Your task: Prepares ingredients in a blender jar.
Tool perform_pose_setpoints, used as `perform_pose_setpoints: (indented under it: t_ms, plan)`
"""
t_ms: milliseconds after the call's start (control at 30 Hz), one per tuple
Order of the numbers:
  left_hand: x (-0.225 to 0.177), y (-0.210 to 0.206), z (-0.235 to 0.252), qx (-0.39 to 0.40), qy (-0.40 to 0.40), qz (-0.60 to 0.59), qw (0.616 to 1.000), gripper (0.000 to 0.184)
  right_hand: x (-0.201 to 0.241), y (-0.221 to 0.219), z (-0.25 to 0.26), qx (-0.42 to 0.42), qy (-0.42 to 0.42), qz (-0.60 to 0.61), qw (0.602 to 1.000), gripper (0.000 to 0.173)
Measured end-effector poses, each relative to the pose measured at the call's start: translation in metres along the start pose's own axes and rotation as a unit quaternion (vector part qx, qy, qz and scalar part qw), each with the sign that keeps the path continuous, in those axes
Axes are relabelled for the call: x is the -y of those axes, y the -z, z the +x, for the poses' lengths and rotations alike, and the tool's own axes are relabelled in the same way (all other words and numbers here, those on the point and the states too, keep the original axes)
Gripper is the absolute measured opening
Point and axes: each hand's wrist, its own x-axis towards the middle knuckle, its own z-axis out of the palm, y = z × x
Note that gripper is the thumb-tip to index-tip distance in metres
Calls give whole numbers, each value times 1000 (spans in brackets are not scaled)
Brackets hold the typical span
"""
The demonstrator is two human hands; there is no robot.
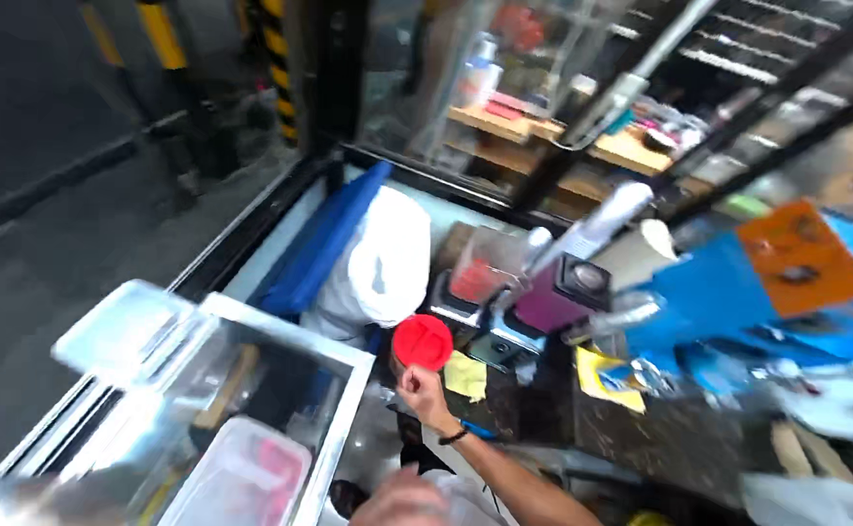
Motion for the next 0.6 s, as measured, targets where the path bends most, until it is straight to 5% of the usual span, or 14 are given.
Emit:
perform_pose_setpoints:
  t_ms: [67,133,233,300,400,533,600]
  plan:
    - [90,-17,59,48,99,31,993,31,-93,64,-44,172,-191,-44,965,41]
    - [184,-33,110,73,248,224,940,33,-137,119,-71,274,-379,-76,881,63]
    - [296,-49,176,67,339,471,812,52,-156,168,-61,137,-469,57,870,50]
    - [337,-55,204,52,355,541,761,52,-174,175,-35,50,-445,69,891,42]
    - [315,-59,249,111,453,532,707,45,-178,177,17,45,-365,-3,930,37]
    - [275,-28,262,38,471,443,762,42,-128,166,80,101,-222,-111,964,29]
    - [264,-9,268,12,494,380,782,37,-106,145,109,200,-163,-171,951,29]
